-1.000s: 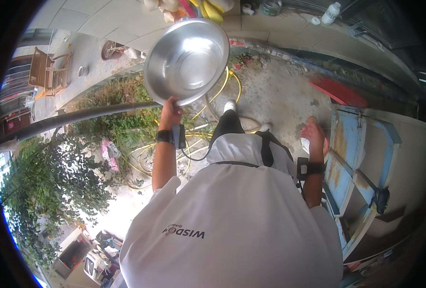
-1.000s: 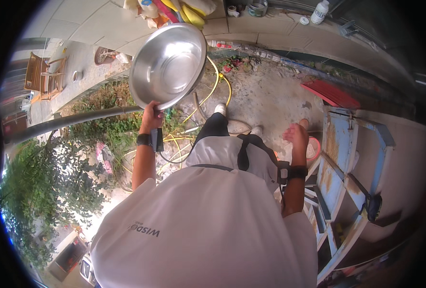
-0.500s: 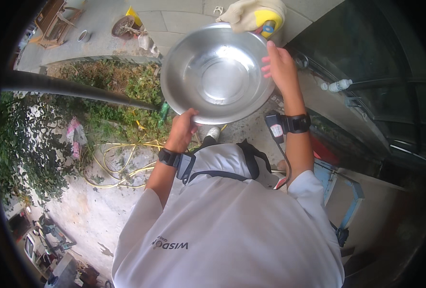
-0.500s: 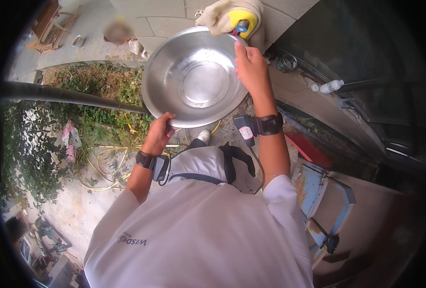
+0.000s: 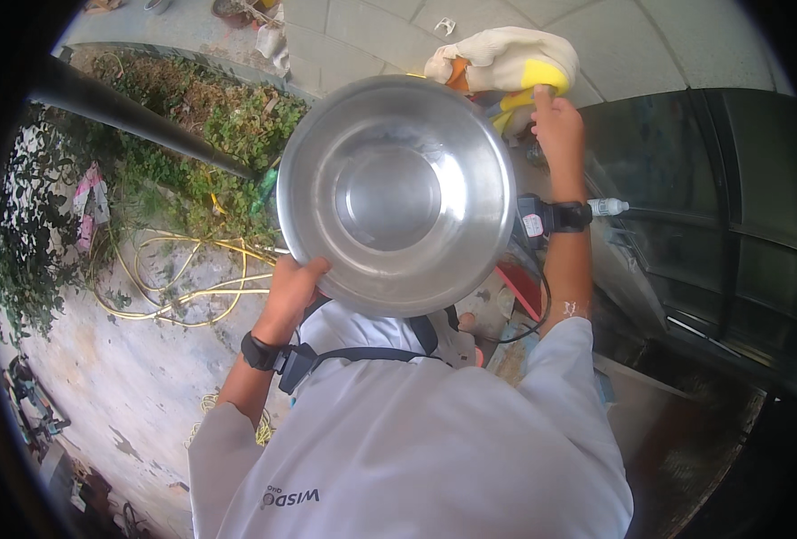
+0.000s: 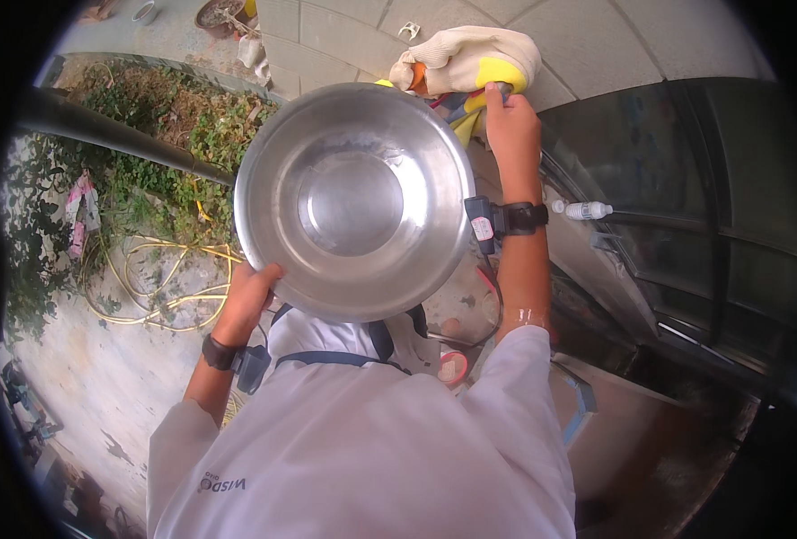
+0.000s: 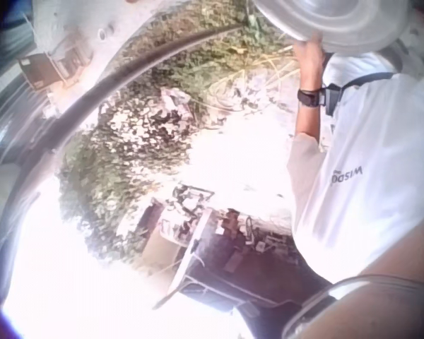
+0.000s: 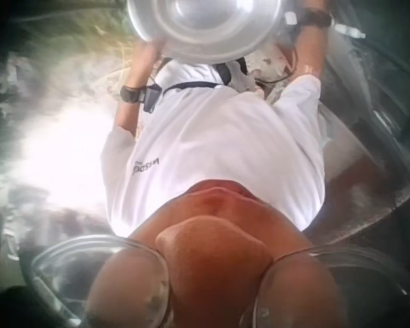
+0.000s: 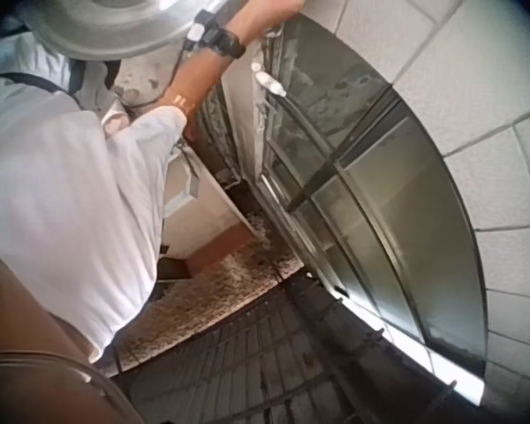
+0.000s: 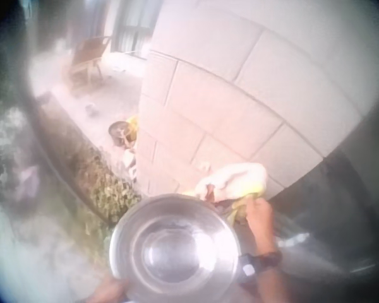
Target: Cleaning the exterior of a white small vehicle using a wet cloth and a bowl of water.
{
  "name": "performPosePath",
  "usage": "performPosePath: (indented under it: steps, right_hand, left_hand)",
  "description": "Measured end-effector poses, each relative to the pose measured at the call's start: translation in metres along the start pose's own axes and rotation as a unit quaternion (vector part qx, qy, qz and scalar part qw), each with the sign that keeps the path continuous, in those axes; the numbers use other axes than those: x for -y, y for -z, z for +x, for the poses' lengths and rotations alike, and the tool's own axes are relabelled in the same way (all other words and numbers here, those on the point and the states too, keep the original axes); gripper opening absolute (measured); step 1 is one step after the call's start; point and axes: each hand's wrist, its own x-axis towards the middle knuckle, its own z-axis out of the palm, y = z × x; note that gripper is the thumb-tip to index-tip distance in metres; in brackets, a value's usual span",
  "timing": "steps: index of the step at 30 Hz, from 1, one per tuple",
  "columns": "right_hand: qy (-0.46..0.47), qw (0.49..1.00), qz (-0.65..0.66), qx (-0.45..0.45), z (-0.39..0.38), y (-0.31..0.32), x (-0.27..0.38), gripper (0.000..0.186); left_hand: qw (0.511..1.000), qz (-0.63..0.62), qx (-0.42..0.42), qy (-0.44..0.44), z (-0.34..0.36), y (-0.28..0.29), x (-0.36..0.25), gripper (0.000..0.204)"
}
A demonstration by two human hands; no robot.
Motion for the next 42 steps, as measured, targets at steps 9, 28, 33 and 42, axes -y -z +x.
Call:
performPosePath:
  steps: [9,28,33,42]
  right_hand:
    - [-0.076,0.983,-0.046,0.163,-0.004,0.035,0.042,0.05]
    - [0.081,0.943,-0.323,-0.028,0.038,0.001,0.017,0.05]
    - [0.097,0.927,-0.36,-0.043,0.051,-0.006,0.008,0.048]
    - [0.142,0.894,-0.425,-0.009,0.052,0.001,0.013,0.037]
  left_hand:
    - [0.999,-0.014,0.023,-0.031,0.011,-0.038,-0.022,0.031]
    - [0.994,-0.032,0.089,-0.063,0.08,-0.114,-0.076,0.023]
    - [0.992,-0.054,0.104,-0.046,0.084,-0.125,-0.081,0.019]
    - [0.982,-0.104,0.157,-0.023,0.074,-0.129,-0.093,0.017]
